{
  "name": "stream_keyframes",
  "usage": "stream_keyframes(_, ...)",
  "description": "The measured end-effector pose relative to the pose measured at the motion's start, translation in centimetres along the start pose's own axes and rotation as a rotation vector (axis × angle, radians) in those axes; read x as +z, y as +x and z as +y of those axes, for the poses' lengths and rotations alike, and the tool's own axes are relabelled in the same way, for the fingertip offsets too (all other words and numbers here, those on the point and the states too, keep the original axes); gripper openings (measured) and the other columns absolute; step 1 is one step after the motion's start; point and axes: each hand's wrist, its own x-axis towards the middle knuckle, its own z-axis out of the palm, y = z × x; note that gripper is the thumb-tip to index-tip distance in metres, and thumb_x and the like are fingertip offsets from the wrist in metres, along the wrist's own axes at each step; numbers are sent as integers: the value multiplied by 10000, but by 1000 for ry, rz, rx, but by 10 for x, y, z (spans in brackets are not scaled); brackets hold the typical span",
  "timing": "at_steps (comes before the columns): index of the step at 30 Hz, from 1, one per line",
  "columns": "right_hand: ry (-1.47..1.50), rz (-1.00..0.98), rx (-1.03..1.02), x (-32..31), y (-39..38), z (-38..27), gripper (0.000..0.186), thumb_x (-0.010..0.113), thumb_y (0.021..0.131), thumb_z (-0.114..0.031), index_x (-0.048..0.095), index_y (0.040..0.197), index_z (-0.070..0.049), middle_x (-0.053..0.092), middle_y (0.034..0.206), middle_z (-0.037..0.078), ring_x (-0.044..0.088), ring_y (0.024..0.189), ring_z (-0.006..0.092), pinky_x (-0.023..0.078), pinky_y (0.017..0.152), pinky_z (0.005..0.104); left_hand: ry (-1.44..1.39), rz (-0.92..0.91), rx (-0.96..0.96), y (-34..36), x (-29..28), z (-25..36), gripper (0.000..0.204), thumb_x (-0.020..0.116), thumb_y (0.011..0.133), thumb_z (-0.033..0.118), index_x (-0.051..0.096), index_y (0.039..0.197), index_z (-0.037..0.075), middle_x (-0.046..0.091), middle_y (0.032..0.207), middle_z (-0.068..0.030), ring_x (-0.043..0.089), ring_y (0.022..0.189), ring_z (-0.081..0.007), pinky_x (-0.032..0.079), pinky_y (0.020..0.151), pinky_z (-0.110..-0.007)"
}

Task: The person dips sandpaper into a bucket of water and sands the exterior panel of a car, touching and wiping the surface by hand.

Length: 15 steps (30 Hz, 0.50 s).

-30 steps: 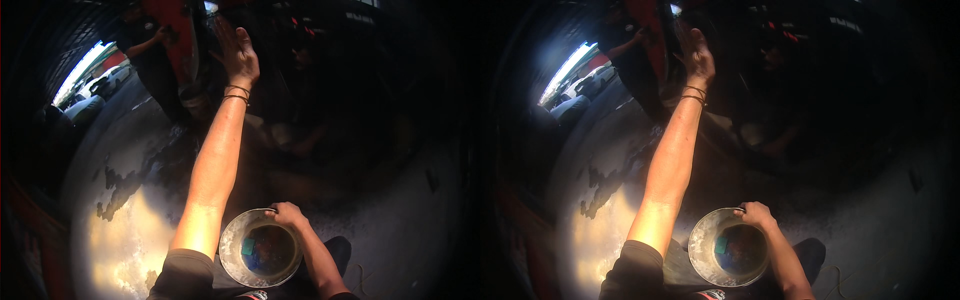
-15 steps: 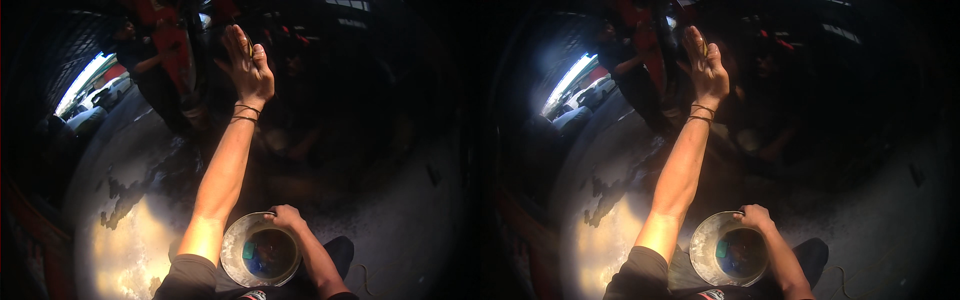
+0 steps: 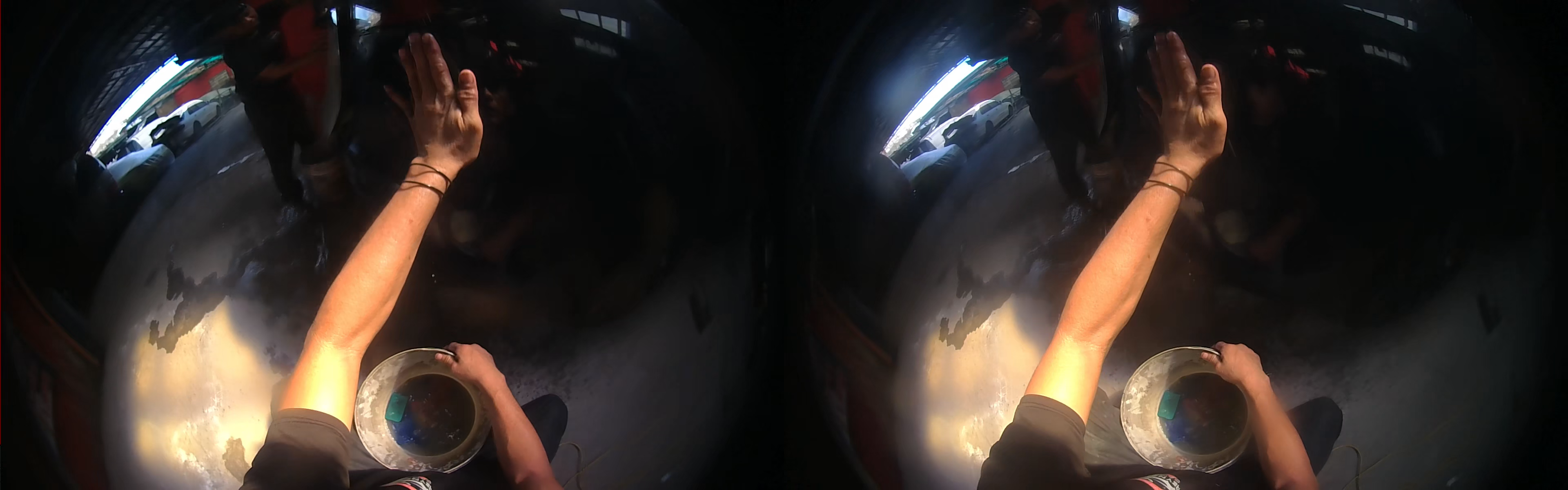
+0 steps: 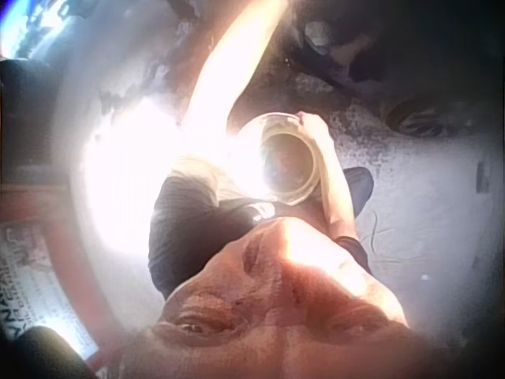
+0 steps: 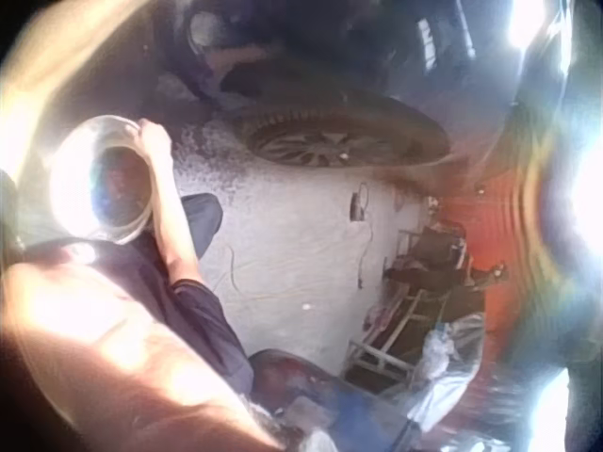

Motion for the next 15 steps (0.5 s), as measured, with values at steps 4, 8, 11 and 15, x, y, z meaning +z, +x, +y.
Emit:
stream_keyframes(4, 31, 4, 43, -8, -3, 1, 591, 614, 1068, -635, 796, 1278, -114, 814, 1110, 211, 765, 1113, 430, 603, 965, 546, -48, 106, 55, 26, -1, -2, 800, 282, 1185, 526, -7, 1796, 98, 15, 1876, -189, 11, 1725, -440, -44, 1307, -758)
stream_keyframes(8, -10, 0, 50, -8, -3, 2, 577, 624, 1067, -623, 797, 1272, -112, 814, 1097, 211, 764, 1101, 434, 601, 955, 552, 33, -16, -35, -97, 24, 6, 799, 292, 1182, 509, 22, 1793, 70, 44, 1869, -209, 29, 1720, -460, -52, 1303, -765)
stream_keyframes(11, -59, 9, 61, -9, 4, 2, 548, 634, 1070, -598, 801, 1261, -112, 811, 1087, 216, 761, 1093, 440, 598, 944, 556, 115, -134, -104, -131, 22, 0, 795, 287, 1182, 512, 45, 1793, 64, 71, 1864, -217, 53, 1713, -481, -20, 1303, -774)
stream_keyframes(15, -52, -16, 31, -11, 6, -17, 508, 687, 1049, -550, 812, 1229, -92, 805, 1085, 233, 755, 1073, 466, 596, 938, 541, 86, -21, -294, -76, 9, -90, 742, 323, 1173, 430, 168, 1769, 16, 119, 1865, -200, 96, 1726, -411, 28, 1276, -825)
